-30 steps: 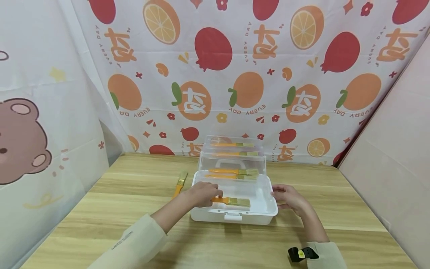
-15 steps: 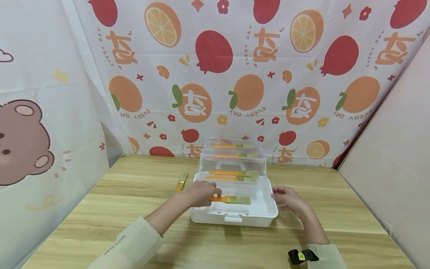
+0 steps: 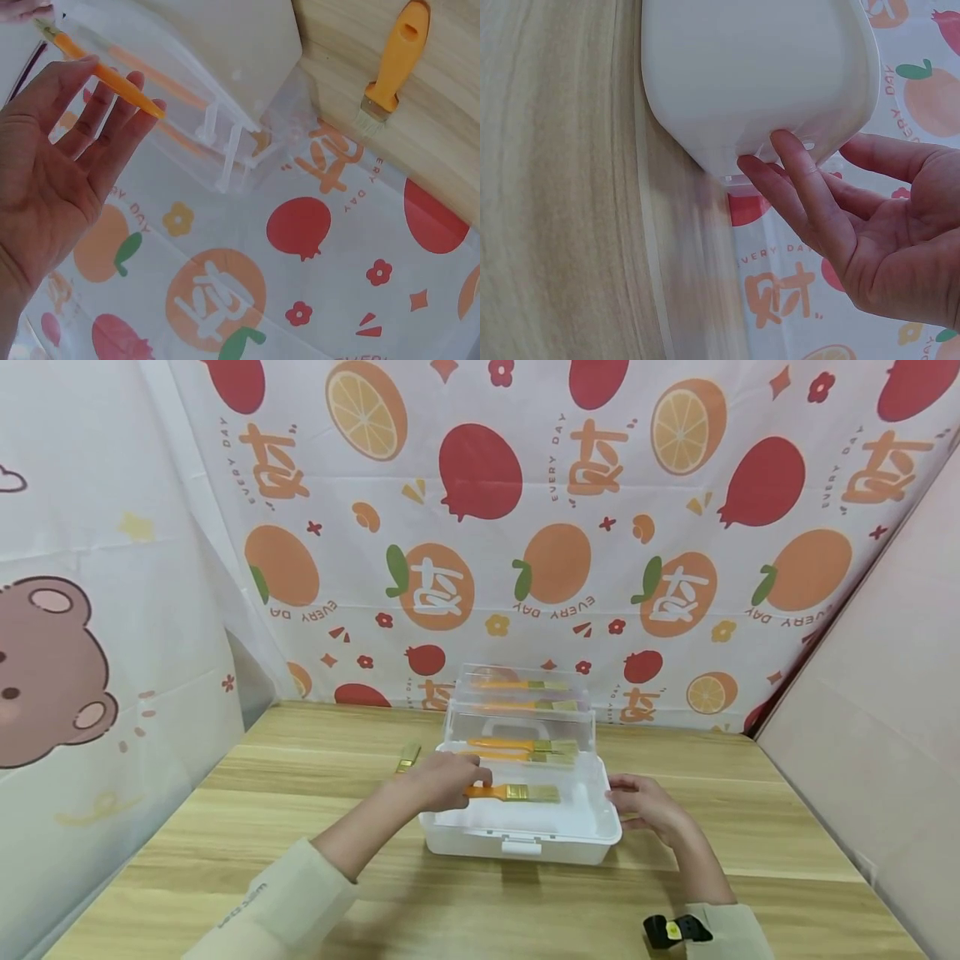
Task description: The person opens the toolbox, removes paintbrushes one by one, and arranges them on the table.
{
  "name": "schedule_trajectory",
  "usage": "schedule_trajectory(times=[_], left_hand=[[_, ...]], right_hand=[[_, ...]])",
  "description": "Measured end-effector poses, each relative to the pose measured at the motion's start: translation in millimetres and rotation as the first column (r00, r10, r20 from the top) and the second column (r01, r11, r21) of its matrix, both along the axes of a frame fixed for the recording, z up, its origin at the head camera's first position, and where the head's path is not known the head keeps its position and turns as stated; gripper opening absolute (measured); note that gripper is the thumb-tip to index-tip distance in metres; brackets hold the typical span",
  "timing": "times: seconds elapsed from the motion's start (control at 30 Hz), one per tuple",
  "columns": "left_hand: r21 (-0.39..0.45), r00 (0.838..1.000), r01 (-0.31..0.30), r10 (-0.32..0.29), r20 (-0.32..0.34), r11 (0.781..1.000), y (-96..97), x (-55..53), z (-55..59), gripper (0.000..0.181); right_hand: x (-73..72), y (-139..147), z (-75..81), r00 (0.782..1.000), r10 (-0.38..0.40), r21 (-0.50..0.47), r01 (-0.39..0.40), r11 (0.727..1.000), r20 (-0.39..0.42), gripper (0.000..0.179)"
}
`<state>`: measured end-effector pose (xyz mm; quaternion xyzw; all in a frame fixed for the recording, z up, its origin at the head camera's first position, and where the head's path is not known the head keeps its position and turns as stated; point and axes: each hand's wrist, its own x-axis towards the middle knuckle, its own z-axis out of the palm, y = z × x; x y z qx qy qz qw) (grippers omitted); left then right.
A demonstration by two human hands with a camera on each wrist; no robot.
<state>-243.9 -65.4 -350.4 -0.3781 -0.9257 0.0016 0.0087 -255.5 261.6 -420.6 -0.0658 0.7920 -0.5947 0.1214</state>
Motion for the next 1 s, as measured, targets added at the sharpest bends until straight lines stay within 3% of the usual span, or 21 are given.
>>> schedule_trajectory(times=[0.13, 0.33, 0.67, 1.0], left_hand=[[0.025, 1.000, 0.025, -0.025, -0.007, 0.999, -5.1, 0.9, 5.5, 0.026], [0.020, 1.000, -0.002, 0.002, -0.029, 1.000, -11.4, 2.6, 13.7, 0.028], [0.077, 0.996, -0.062, 0.056, 0.068, 0.995, -26.8, -0.8, 21.5, 0.028], [0.154, 0.986, -0.076, 0.051, 0.161, 0.985, -49.6, -8.0, 25.8, 0.028]], right_hand=[[-0.1, 0.2, -0.7, 1.000, -0.011, -0.005, 0.011, 1.000, 0.002, 0.046], [-0.3, 0.9, -0.4, 1.000, 0.001, -0.006, -0.001, 1.000, -0.006, 0.046], [-1.9, 1.1, -0.1, 1.000, 0.005, -0.004, -0.005, 1.000, -0.008, 0.045], [-2.5, 0.8, -1.5, 1.000, -0.007, 0.000, 0.007, 1.000, 0.000, 0.045]])
